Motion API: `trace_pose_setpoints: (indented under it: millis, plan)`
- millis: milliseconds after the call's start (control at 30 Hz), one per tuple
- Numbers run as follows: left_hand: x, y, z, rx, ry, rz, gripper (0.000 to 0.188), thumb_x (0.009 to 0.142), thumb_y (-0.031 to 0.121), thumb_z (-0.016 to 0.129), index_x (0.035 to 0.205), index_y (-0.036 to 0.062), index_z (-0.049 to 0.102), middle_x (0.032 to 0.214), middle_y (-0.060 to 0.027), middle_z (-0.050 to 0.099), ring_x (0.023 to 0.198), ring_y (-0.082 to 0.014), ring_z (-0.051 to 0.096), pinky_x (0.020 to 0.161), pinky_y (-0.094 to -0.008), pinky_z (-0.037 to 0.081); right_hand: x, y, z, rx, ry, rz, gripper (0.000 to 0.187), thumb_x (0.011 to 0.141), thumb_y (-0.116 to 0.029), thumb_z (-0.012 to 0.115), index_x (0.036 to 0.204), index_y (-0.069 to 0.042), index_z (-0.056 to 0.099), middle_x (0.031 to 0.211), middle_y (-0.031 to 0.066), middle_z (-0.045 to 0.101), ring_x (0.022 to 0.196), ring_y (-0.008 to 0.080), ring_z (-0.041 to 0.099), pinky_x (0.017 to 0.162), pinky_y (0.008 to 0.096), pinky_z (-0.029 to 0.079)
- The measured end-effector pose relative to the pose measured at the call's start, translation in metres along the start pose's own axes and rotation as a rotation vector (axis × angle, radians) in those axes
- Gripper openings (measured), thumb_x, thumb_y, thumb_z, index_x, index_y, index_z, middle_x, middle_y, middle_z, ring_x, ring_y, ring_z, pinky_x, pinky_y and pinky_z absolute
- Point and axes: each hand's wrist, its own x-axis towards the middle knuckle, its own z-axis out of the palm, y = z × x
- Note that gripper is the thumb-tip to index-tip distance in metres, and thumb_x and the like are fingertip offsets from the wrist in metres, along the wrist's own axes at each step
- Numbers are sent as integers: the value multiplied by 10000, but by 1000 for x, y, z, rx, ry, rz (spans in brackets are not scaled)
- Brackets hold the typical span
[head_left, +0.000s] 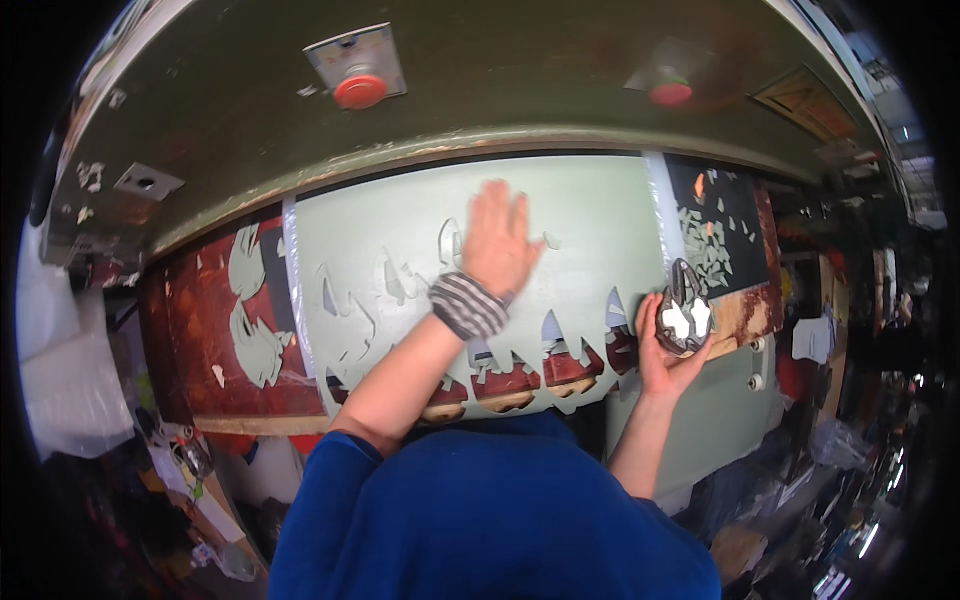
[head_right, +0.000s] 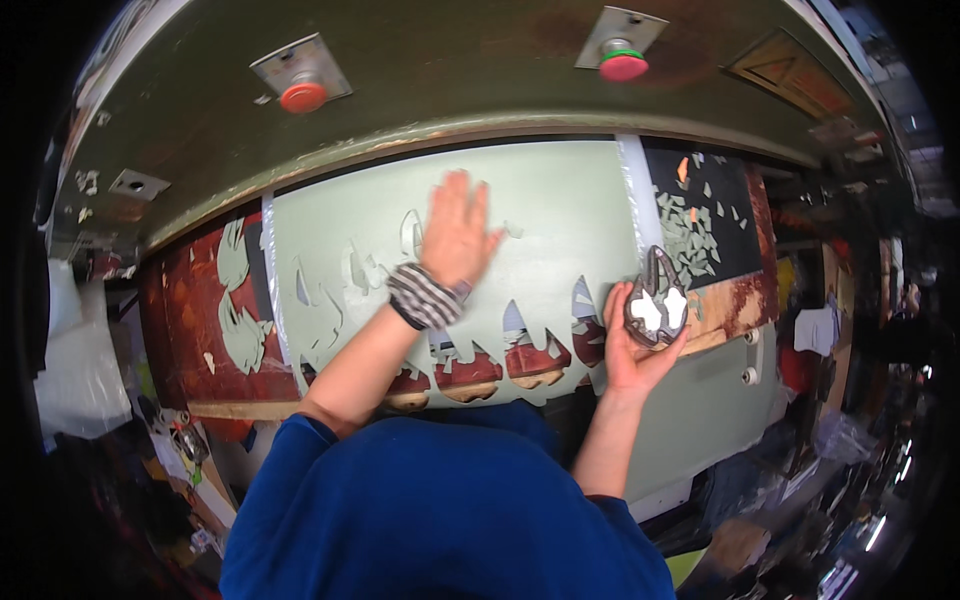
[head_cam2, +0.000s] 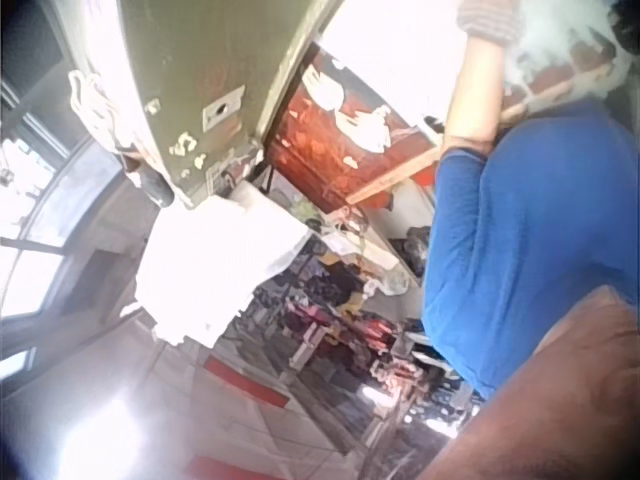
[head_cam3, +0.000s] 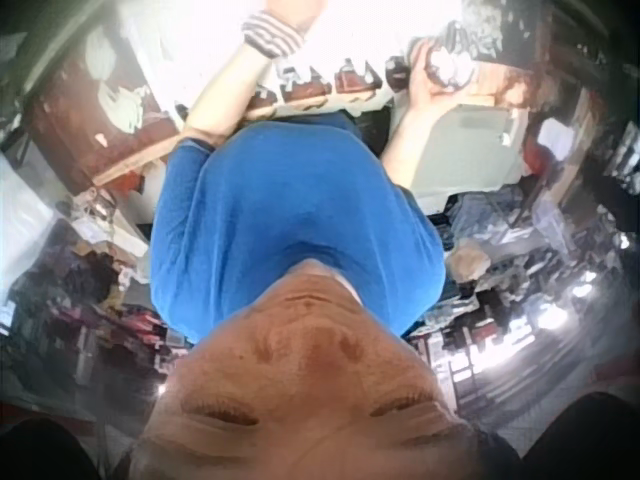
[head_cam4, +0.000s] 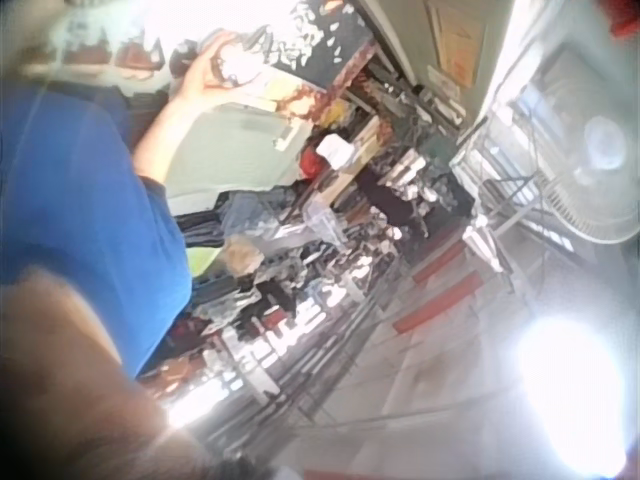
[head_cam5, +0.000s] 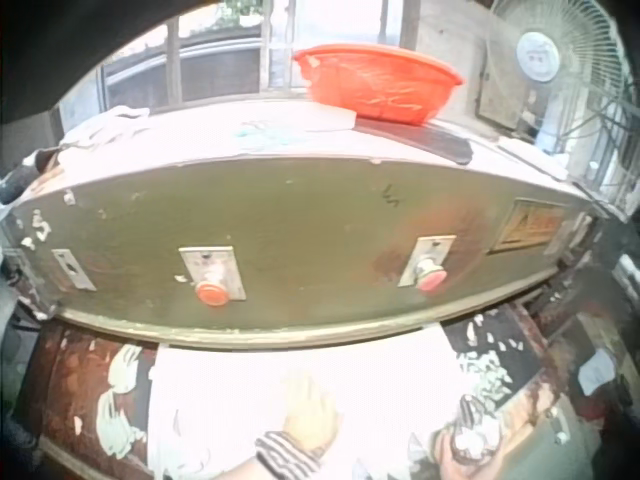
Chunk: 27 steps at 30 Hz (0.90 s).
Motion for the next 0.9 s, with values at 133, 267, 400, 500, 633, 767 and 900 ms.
trace_pose_setpoints:
  millis: [133, 267, 400, 500, 633, 767, 900]
  plan:
    - [-27, 84, 25, -509, -389, 524, 473, 828, 200, 611, 1236, -20, 516, 1335, -243, 461, 1304, -363, 387, 1108, -489, 284, 10, -2, 11, -52, -186, 48, 657, 855, -493, 583, 1338, -62, 473, 1324, 229, 431, 1209, 426, 380, 1088, 524, 340]
    - [-54, 104, 1, -964, -677, 337, 201, 861, 153, 625, 1027, 45, 652, 783, -113, 649, 755, -273, 632, 671, -369, 518, 23, 10, 17, -168, -262, 126, 678, 833, -482, 616, 1340, -58, 464, 1310, 231, 456, 1230, 440, 378, 1116, 511, 302]
    - [-63, 38, -39, -907, -274, 87, 135, 842, 34, 619, 963, 22, 677, 799, -116, 664, 709, -245, 638, 651, -335, 509, 26, 37, 9, -451, -480, 116, 719, 817, -462, 641, 1373, -64, 420, 1345, 234, 439, 1254, 451, 383, 1133, 514, 272]
    - [-96, -13, -77, -783, -176, -189, 138, 853, 15, 601, 971, 2, 671, 809, -107, 674, 724, -204, 652, 661, -298, 507, 32, 59, 9, -1104, -689, -108, 781, 751, -238, 743, 1379, 40, 371, 1355, 198, 455, 1269, 311, 446, 1094, 444, 333]
    - [-142, -49, -107, -628, 4, -425, 164, 859, 1, 575, 1001, 11, 657, 781, -114, 655, 702, -254, 625, 654, -314, 493, 47, 90, 10, -1888, -838, -462, 844, 612, -72, 820, 1337, 46, 403, 1275, 181, 503, 1173, 300, 509, 985, 391, 429]
    - [-194, -48, -128, -235, 226, -457, 167, 861, -15, 561, 1004, -2, 646, 810, -127, 635, 730, -284, 608, 668, -337, 479, 38, 105, -5, -2053, -1131, -870, 932, 521, -69, 837, 1331, 39, 388, 1220, 220, 501, 1133, 392, 488, 957, 433, 430]
    - [-209, -65, -117, 70, 505, -531, 238, 864, 34, 578, 1098, -10, 581, 901, -154, 578, 822, -311, 558, 728, -385, 455, 57, 95, 26, -2054, -1073, -941, 969, 608, -221, 828, 1382, 43, 308, 1323, 236, 425, 1220, 399, 421, 1025, 452, 360]
